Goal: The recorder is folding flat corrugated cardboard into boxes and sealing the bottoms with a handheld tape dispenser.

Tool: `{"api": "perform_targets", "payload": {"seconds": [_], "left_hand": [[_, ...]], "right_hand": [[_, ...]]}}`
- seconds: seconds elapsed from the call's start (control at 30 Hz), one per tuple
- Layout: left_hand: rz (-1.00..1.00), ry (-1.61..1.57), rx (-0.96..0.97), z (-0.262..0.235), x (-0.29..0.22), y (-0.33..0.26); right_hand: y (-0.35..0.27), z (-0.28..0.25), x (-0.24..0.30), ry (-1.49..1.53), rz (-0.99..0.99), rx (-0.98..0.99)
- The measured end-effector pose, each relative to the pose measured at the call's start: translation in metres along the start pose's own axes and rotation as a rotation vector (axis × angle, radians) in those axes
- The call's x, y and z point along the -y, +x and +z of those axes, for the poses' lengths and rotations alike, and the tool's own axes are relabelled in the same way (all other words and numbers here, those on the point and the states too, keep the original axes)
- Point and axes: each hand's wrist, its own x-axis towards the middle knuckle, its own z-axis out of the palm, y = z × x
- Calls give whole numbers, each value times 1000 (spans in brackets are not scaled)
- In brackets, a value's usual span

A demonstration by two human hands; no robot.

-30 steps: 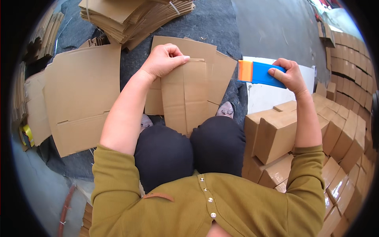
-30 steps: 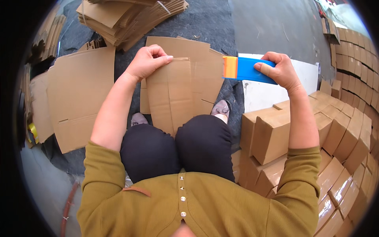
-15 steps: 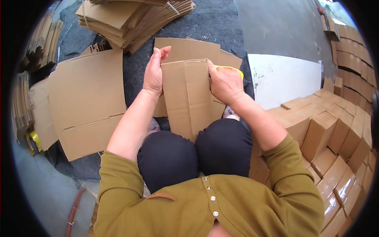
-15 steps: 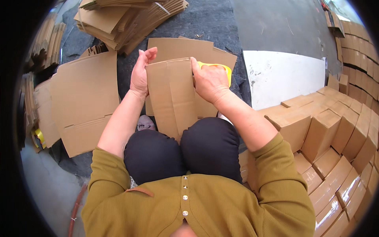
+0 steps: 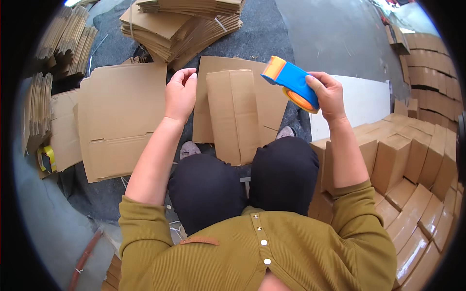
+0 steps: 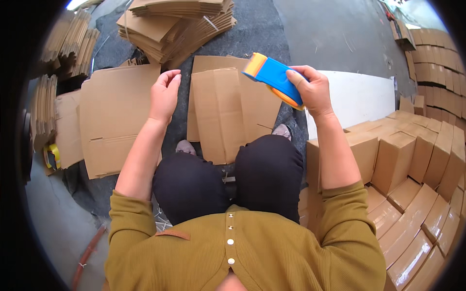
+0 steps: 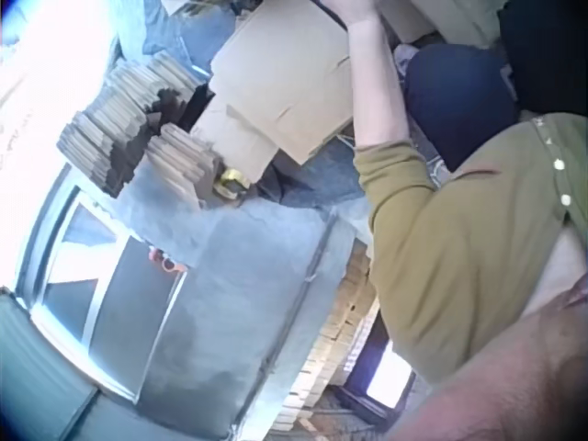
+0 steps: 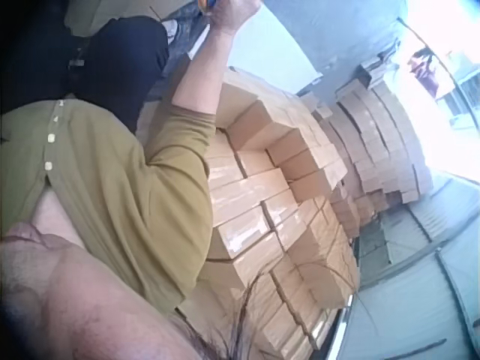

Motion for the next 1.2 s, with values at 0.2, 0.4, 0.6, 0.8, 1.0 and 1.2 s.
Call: {"api": "perform_targets", "payload": {"seconds": [0.2,0.4,0.6,0.8,1.0,1.2], "left_hand": [[-115,-470,542,-14,-155,-98],[-179,-635,648,-21,-200,-174],[-205,-620,461,-18,-171,-215],[-367,-407,260,-22,-76,-227],[-434,-340,125,-42,-30,-204],[-568,-120,-125,-1,34,-182]], "right_hand": [[-52,-33,83,558,-162,303],[-106,-33,133,522,-335,394],[-140,-29,132,289,-328,450],[-147,-14,93,-194,-203,588],[-136,-11,61,-285,-184,564],[-130,26,18,-496,-215,514]]}}
